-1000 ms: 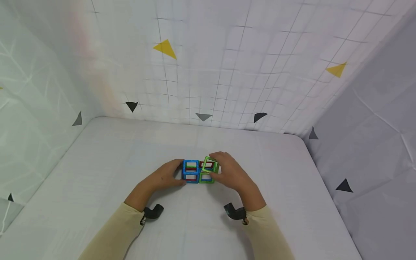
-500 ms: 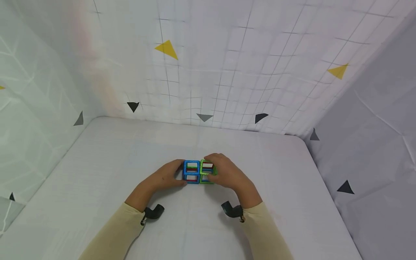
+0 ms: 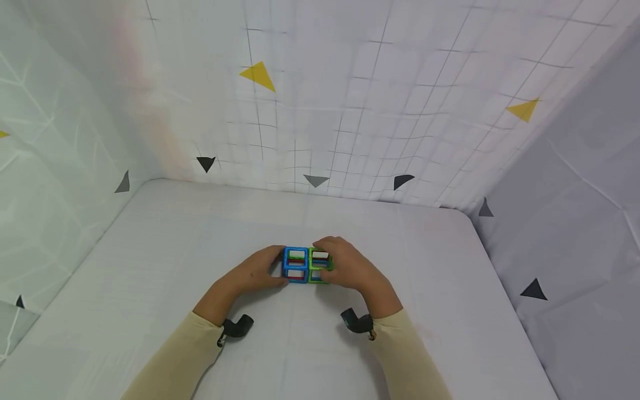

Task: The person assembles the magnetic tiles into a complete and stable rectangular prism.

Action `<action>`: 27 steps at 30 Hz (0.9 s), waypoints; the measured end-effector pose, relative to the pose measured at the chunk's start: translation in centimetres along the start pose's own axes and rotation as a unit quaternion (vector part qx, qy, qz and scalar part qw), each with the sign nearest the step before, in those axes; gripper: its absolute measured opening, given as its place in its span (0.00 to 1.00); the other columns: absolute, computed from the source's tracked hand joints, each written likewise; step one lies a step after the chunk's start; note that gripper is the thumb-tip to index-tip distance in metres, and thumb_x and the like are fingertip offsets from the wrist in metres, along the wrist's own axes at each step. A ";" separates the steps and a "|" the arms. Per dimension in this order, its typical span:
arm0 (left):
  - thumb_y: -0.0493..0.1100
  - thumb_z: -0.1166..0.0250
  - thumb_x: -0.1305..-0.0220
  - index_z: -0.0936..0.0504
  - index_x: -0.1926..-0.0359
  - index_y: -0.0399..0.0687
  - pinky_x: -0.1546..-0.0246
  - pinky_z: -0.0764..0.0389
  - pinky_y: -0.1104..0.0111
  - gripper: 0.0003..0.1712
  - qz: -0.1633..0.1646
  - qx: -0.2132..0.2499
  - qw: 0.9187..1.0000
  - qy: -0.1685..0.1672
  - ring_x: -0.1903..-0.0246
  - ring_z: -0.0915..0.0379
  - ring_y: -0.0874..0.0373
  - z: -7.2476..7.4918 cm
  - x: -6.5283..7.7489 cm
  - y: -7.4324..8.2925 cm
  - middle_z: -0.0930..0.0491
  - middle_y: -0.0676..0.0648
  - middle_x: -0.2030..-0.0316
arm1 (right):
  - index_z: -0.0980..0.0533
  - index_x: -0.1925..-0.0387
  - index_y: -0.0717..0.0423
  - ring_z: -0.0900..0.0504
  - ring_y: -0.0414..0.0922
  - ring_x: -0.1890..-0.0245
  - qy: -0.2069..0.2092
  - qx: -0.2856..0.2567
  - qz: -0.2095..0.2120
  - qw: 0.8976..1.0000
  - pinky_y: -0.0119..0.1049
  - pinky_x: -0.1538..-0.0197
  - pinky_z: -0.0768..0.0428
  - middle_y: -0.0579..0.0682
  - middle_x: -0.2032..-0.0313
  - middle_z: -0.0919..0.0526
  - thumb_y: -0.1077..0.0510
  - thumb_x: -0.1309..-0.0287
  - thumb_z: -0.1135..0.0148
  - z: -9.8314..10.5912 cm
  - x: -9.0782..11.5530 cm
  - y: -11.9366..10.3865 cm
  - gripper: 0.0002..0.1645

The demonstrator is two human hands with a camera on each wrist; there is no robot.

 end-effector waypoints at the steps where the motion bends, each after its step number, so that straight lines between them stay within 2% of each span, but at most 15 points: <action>1: 0.52 0.24 0.46 0.39 0.25 0.55 0.28 0.38 0.54 0.51 -0.001 0.000 1.000 0.000 0.27 0.42 0.54 0.0 0.0 0.0 0.34 0.53 0.29 | 0.26 0.36 0.53 0.27 0.49 0.37 0.002 0.000 -0.003 1.000 0.51 0.33 0.27 0.48 0.38 0.23 0.60 0.51 0.30 0.0 0.1 0.1 0.37; 6: 0.52 0.24 0.46 0.38 0.25 0.55 0.28 0.38 0.54 0.50 -0.002 -0.003 1.000 0.000 0.27 0.43 0.54 -0.1 0.0 0.0 0.34 0.53 0.29 | 0.28 0.34 0.50 0.31 0.52 0.33 0.029 -0.008 -0.015 0.999 0.55 0.31 0.30 0.50 0.35 0.26 0.56 0.48 0.30 0.0 0.9 0.4 0.38; 11: 0.52 0.24 0.46 0.38 0.25 0.53 0.27 0.38 0.54 0.50 -0.007 -0.004 1.000 -0.002 0.27 0.43 0.54 -0.2 0.0 0.1 0.34 0.53 0.28 | 0.28 0.34 0.51 0.33 0.54 0.30 0.098 -0.003 -0.009 0.995 0.57 0.30 0.33 0.51 0.34 0.27 0.53 0.43 0.33 1.1 1.9 0.4 0.34; 17: 0.52 0.24 0.46 0.39 0.25 0.54 0.27 0.38 0.55 0.50 -0.008 -0.007 1.000 -0.004 0.27 0.43 0.54 -0.1 0.1 0.0 0.34 0.53 0.28 | 0.27 0.36 0.53 0.31 0.53 0.32 0.171 0.014 -0.004 0.985 0.56 0.31 0.31 0.53 0.35 0.25 0.54 0.37 0.37 2.8 2.9 0.2 0.28; 21: 0.52 0.24 0.46 0.39 0.25 0.55 0.27 0.38 0.55 0.51 -0.006 -0.004 1.000 -0.003 0.27 0.43 0.54 0.1 0.3 -0.1 0.34 0.53 0.29 | 0.27 0.37 0.52 0.30 0.52 0.32 0.182 0.014 -0.017 0.983 0.55 0.31 0.30 0.52 0.36 0.24 0.54 0.36 0.38 3.2 3.2 0.2 0.27; 27: 0.51 0.24 0.46 0.39 0.25 0.55 0.28 0.37 0.55 0.50 -0.004 -0.009 1.000 0.001 0.27 0.42 0.54 0.3 0.4 -0.3 0.33 0.53 0.29 | 0.26 0.37 0.52 0.30 0.51 0.32 0.162 0.013 -0.031 0.986 0.53 0.31 0.30 0.50 0.36 0.24 0.52 0.34 0.39 3.2 2.8 0.0 0.25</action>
Point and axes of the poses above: each hand's wrist, its own x-axis away from the middle knuckle, its own z-axis out of the back of the hand, y = z × x, the point moved 8 cm from there along -x, towards the middle knuckle
